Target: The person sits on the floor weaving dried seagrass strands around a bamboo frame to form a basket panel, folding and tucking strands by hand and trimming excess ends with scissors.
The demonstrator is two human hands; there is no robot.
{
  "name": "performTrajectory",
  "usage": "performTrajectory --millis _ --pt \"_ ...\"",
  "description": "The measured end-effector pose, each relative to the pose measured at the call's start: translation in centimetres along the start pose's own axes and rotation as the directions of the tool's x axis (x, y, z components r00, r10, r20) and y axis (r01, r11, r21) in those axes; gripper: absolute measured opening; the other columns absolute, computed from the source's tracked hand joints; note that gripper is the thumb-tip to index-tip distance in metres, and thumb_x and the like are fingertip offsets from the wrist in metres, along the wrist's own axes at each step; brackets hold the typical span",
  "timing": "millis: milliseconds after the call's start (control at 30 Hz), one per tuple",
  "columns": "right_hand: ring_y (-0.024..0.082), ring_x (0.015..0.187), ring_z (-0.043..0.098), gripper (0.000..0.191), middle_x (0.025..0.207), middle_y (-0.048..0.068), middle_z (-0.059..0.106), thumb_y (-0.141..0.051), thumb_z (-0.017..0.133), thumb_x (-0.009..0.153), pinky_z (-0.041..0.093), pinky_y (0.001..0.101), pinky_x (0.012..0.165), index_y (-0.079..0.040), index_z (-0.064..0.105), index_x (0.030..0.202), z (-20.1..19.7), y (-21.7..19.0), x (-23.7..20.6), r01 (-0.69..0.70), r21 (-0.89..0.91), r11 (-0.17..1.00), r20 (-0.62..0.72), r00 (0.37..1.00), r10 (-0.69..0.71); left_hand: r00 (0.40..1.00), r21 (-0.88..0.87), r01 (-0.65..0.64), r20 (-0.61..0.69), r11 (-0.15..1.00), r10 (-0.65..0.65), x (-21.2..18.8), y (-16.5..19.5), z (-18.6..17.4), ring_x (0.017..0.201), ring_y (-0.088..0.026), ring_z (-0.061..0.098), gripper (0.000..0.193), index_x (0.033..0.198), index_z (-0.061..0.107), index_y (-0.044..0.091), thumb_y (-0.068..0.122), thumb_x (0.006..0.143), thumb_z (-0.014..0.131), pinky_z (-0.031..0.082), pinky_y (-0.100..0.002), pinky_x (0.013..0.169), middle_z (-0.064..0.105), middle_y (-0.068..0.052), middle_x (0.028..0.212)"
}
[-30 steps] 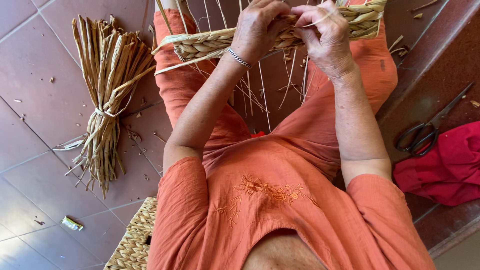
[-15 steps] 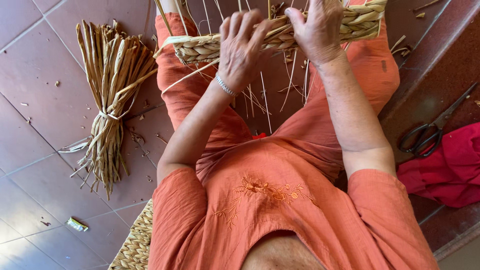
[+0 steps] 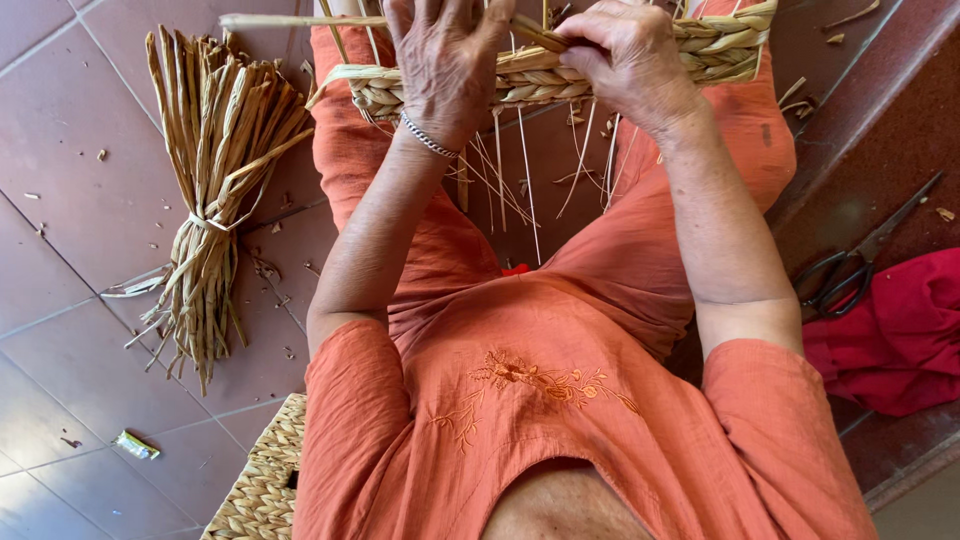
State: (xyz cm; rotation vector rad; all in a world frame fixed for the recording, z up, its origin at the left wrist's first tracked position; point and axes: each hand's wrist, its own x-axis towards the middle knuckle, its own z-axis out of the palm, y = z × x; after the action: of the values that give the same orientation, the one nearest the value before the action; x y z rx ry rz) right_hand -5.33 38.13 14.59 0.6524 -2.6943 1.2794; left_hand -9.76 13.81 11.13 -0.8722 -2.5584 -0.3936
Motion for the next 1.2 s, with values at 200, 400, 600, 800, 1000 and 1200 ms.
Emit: performTrajectory --millis 200,400,600,800,1000,1200 --pt "0.028 0.095 0.072 0.005 0.101 0.012 0.074 0.002 0.073 0.100 0.055 0.0401 0.085 0.001 0.070 0.103 1.8 2.2 -1.0 -0.109 -0.023 0.994 -0.112 0.988 0.106 0.985 -0.036 -0.086 -0.154 0.996 0.079 0.4 2.2 -0.2 0.118 -0.027 0.055 0.044 0.139 0.056 0.018 0.003 0.098 0.065 0.044 -0.053 0.100 0.056 -0.012 0.129" --pt "0.030 0.077 0.069 0.017 0.082 0.012 0.071 -0.002 0.078 0.101 0.054 0.0453 0.075 0.000 0.064 0.091 3.5 4.5 -1.3 -0.184 -0.101 0.978 -0.217 0.963 0.159 0.917 -0.668 0.399 0.312 0.629 -0.250 1.5 2.0 5.0 0.078 -0.025 0.076 0.012 0.111 0.063 0.002 0.001 0.101 0.057 0.063 -0.039 0.068 0.073 -0.014 0.089" --pt "0.023 0.063 0.070 0.019 0.069 0.010 0.067 -0.001 0.067 0.107 0.056 0.0349 0.057 -0.003 0.066 0.088 5.7 6.6 -0.3 -0.386 -0.146 0.911 -0.177 0.916 0.360 0.648 -0.529 0.717 0.745 0.454 -0.157 3.5 0.2 8.1 0.051 -0.016 0.077 0.028 0.102 0.064 -0.002 0.010 0.107 0.040 0.058 -0.026 0.044 0.072 -0.012 0.061" --pt "0.029 0.077 0.072 0.013 0.081 0.013 0.071 -0.001 0.068 0.093 0.057 0.0433 0.071 -0.008 0.077 0.097 5.6 5.7 -0.1 -0.163 -0.330 0.930 0.001 0.985 0.173 0.616 -0.599 0.788 0.767 0.143 -0.180 3.6 0.4 6.5 0.049 -0.015 0.076 0.022 0.099 0.064 -0.002 0.011 0.104 0.047 0.059 -0.029 0.044 0.072 -0.006 0.068" --pt "0.024 0.080 0.071 0.022 0.098 0.010 0.075 0.003 0.060 0.096 0.059 0.0398 0.078 -0.002 0.076 0.110 3.9 4.5 -0.1 -0.235 0.049 0.971 0.039 0.972 0.233 0.817 -0.715 0.576 0.496 0.396 -0.293 1.8 1.3 5.6 0.047 -0.014 0.074 0.020 0.099 0.065 0.000 0.018 0.107 0.070 0.054 -0.027 0.042 0.075 -0.012 0.069" --pt "0.024 0.077 0.068 0.011 0.092 0.008 0.075 -0.002 0.066 0.100 0.056 0.0386 0.071 -0.003 0.075 0.106 4.1 4.0 -0.3 -0.412 0.180 0.893 -0.006 0.908 0.420 0.941 -0.815 0.318 0.210 0.484 -0.265 -2.9 1.4 2.6 0.072 -0.012 0.077 0.009 0.112 0.054 0.006 0.010 0.109 0.061 0.062 -0.024 0.058 0.080 -0.009 0.097"
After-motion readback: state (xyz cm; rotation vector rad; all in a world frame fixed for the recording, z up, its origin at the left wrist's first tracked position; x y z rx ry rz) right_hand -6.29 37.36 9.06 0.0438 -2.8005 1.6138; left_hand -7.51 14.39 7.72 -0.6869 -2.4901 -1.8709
